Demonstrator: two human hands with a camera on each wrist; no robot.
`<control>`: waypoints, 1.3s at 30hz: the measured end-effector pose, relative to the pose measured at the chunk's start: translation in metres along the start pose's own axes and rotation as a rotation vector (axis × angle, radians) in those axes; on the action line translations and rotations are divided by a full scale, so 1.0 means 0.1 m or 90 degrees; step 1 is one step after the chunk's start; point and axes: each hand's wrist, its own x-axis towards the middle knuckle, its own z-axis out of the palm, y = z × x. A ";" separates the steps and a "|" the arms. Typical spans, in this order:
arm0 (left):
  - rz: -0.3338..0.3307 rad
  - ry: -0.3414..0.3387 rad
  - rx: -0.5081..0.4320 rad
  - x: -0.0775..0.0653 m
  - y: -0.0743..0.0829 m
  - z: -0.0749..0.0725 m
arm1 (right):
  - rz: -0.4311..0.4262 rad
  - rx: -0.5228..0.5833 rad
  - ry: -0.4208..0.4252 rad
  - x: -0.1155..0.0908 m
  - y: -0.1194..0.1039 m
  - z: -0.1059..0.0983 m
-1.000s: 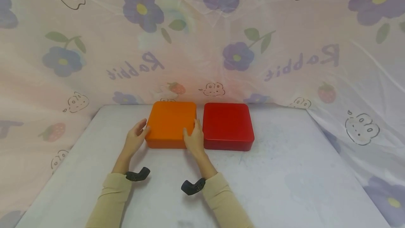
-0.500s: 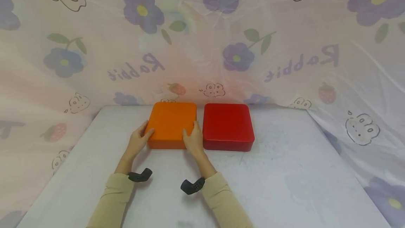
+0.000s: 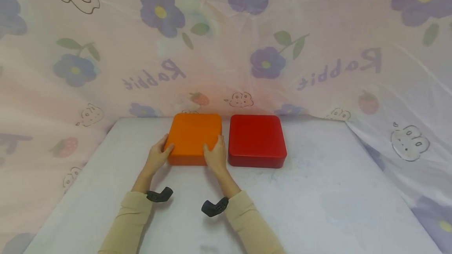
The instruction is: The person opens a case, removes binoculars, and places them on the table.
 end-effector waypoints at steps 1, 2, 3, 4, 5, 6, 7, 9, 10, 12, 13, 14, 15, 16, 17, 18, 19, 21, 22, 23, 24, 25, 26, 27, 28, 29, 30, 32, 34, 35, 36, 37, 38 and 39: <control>0.002 -0.001 0.001 0.00 -0.01 0.01 | 0.003 0.000 0.001 0.00 0.00 0.00; 0.002 -0.002 0.003 0.00 -0.01 0.02 | 0.005 -0.005 0.002 0.00 0.00 -0.01; 0.003 0.000 0.005 0.01 -0.01 0.03 | 0.006 -0.004 0.002 0.00 0.00 -0.01; 0.008 0.004 0.009 0.01 -0.02 0.03 | 0.004 -0.005 0.003 0.00 0.01 -0.01; 0.010 0.009 0.011 0.01 -0.02 0.03 | 0.003 -0.004 0.002 0.00 0.01 -0.01; 0.010 0.012 0.012 0.01 -0.03 0.03 | 0.002 -0.004 0.000 0.00 0.01 -0.01; 0.011 0.016 0.014 0.01 -0.03 0.04 | 0.002 -0.003 -0.001 0.00 0.01 -0.01; 0.015 0.019 0.017 0.00 -0.03 0.03 | 0.003 0.001 -0.001 -0.01 0.01 -0.01; 0.017 0.019 0.019 0.00 -0.02 0.03 | 0.000 0.000 0.000 -0.02 0.01 -0.01; 0.018 0.020 0.023 0.00 -0.02 0.03 | -0.006 0.000 0.002 -0.02 0.00 -0.02; 0.015 0.021 0.024 0.00 -0.01 0.03 | -0.014 0.000 0.004 -0.03 0.00 -0.02; 0.014 0.021 0.027 0.00 0.00 0.02 | -0.020 0.000 0.004 -0.03 -0.01 -0.03; 0.013 0.021 0.030 0.00 0.01 0.02 | -0.029 0.001 0.004 -0.03 -0.02 -0.03; 0.012 0.019 0.031 0.00 0.02 0.01 | -0.037 0.004 0.004 -0.03 -0.03 -0.04; 0.010 0.018 0.032 0.00 0.03 0.01 | -0.045 0.008 0.004 -0.03 -0.04 -0.05; 0.008 0.016 0.034 0.00 0.04 0.00 | -0.051 0.010 0.004 -0.03 -0.05 -0.05; 0.005 0.013 0.033 0.00 0.05 0.00 | -0.055 0.011 0.004 -0.03 -0.06 -0.06; 0.007 0.008 0.037 -0.01 0.06 -0.01 | -0.057 0.013 0.001 -0.04 -0.07 -0.07; 0.007 0.007 0.035 -0.01 0.06 -0.01 | -0.055 0.013 -0.001 -0.04 -0.07 -0.08; 0.007 0.008 0.033 -0.01 0.06 -0.02 | -0.053 0.012 -0.001 -0.04 -0.06 -0.08; 0.009 0.007 0.030 -0.01 0.07 -0.02 | -0.050 0.011 -0.001 -0.04 -0.06 -0.08; 0.012 0.009 0.024 -0.01 0.07 -0.02 | -0.047 0.012 -0.003 -0.04 -0.05 -0.09; 0.015 0.009 0.019 -0.01 0.08 -0.03 | -0.047 0.013 -0.001 -0.04 -0.05 -0.09; 0.016 0.009 0.012 0.00 0.08 -0.04 | -0.044 0.014 -0.001 -0.03 -0.05 -0.09; 0.021 0.010 0.009 0.00 0.09 -0.05 | -0.043 0.015 0.001 -0.03 -0.05 -0.09; 0.025 0.011 0.008 0.01 0.09 -0.06 | -0.043 0.016 0.005 -0.03 -0.05 -0.10; 0.028 0.010 0.008 0.01 0.10 -0.07 | -0.043 0.019 0.007 -0.03 -0.06 -0.10; 0.032 0.008 0.010 0.02 0.12 -0.09 | -0.046 0.024 0.014 -0.04 -0.08 -0.12; 0.035 0.007 0.014 0.01 0.13 -0.11 | -0.051 0.028 0.020 -0.05 -0.10 -0.14; 0.033 0.006 0.012 0.01 0.14 -0.12 | -0.052 0.031 0.020 -0.06 -0.11 -0.15; 0.032 0.005 0.008 0.00 0.14 -0.13 | -0.053 0.033 0.019 -0.06 -0.12 -0.15; 0.031 0.005 0.005 0.00 0.14 -0.14 | -0.052 0.038 0.015 -0.07 -0.13 -0.16; 0.031 0.005 0.002 -0.01 0.15 -0.15 | -0.052 0.041 0.013 -0.07 -0.13 -0.17; 0.030 0.006 -0.002 -0.01 0.15 -0.16 | -0.052 0.044 0.009 -0.07 -0.14 -0.18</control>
